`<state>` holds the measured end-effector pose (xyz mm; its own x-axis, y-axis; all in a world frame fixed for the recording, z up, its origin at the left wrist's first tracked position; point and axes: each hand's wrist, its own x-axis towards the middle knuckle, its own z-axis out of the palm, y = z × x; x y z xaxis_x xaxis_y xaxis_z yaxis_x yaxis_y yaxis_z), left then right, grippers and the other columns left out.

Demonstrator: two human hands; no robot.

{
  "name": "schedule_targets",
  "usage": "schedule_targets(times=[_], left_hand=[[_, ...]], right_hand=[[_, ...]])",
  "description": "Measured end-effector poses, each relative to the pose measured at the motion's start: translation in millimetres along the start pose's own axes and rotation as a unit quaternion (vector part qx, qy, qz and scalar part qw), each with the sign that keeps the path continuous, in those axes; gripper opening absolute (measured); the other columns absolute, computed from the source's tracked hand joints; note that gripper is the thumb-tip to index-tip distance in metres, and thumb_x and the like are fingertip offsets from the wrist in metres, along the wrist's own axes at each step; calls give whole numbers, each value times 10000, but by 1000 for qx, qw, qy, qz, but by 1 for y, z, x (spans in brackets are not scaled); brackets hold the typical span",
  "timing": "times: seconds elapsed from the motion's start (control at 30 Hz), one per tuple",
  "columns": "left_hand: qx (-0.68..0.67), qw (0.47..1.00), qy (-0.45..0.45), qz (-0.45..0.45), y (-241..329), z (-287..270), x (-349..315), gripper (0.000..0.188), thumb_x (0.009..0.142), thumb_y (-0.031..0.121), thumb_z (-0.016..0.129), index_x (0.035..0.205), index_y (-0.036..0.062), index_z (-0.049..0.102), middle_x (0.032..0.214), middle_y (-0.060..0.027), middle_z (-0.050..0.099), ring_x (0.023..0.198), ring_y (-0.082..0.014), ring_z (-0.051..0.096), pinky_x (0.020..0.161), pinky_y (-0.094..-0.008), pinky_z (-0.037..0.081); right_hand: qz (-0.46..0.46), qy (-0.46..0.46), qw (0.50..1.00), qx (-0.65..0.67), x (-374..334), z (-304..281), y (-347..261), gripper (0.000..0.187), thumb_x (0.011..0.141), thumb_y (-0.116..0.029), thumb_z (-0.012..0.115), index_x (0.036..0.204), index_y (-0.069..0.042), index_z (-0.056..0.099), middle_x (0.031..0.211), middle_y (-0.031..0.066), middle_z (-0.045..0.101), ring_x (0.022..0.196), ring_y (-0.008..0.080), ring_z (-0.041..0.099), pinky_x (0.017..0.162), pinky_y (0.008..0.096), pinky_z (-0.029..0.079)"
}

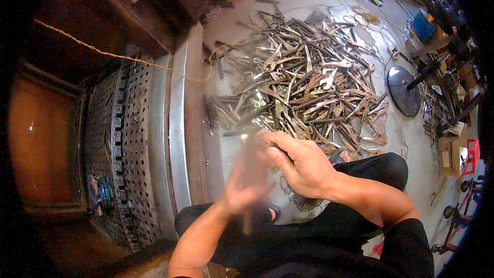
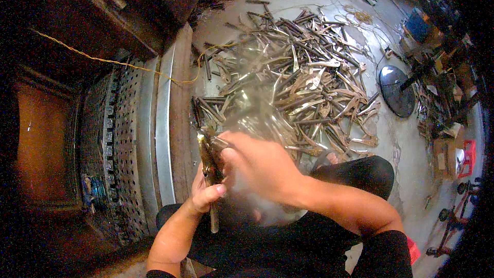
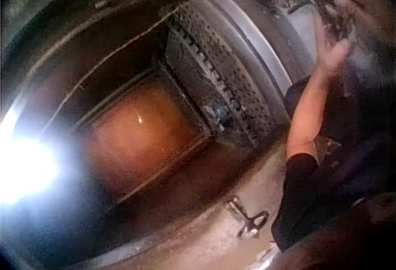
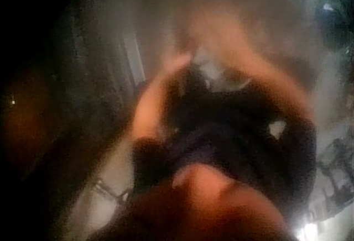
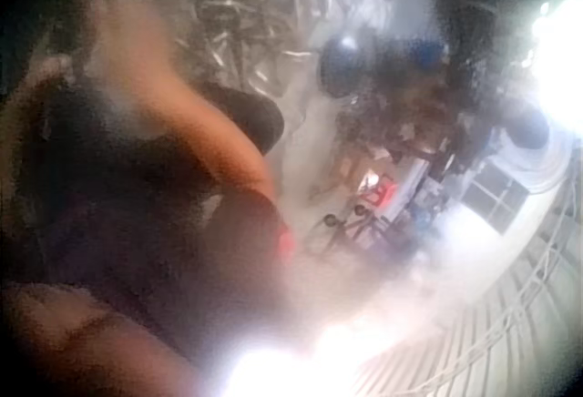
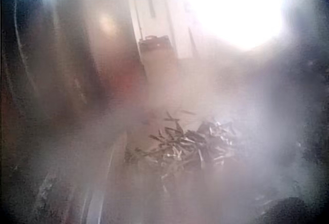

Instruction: The person scrubs a small metal piece against a wooden surface, then sits on the floor and uses a hammer to repeatedly strike a pile of metal pieces. The person handles the metal pieces one at a time, striking them with the hammer.

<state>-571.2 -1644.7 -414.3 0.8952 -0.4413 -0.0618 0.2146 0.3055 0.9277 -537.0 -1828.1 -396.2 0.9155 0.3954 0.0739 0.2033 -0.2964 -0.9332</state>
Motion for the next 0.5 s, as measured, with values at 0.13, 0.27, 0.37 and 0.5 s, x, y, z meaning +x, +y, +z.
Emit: schedule_targets(times=[0.13,0.27,0.37,0.5], left_hand=[[108,993,-37,36,-15,-15,-1,815,819,138,620,1535,-12,261,1551,-132,330,1459,-257,295,1194,-431,221],[59,997,-28,33,-21,-9,-3,844,819,135,607,1557,-10,223,1609,-124,248,1502,-270,229,1221,-437,165],[-5,998,-36,47,-23,-7,-2,848,823,135,602,1562,-9,213,1618,-116,227,1511,-274,212,1227,-437,153],[30,998,-37,37,-23,-11,-5,821,812,115,612,1542,-3,255,1582,-129,286,1476,-284,268,1207,-431,206]], right_hand=[[4,-26,999,-33,2,-5,-5,231,993,-225,511,1144,-64,575,871,222,680,788,441,666,686,517,529],[-10,-14,999,-33,0,-2,2,215,991,-235,516,1105,-59,565,848,231,666,781,459,650,690,533,521],[-16,-17,999,-21,1,-2,2,215,991,-234,518,1110,-60,563,854,235,666,791,464,646,699,537,517],[15,-53,998,-15,0,-7,-5,239,1009,-217,513,1164,-43,565,888,226,672,828,433,662,725,494,519]])
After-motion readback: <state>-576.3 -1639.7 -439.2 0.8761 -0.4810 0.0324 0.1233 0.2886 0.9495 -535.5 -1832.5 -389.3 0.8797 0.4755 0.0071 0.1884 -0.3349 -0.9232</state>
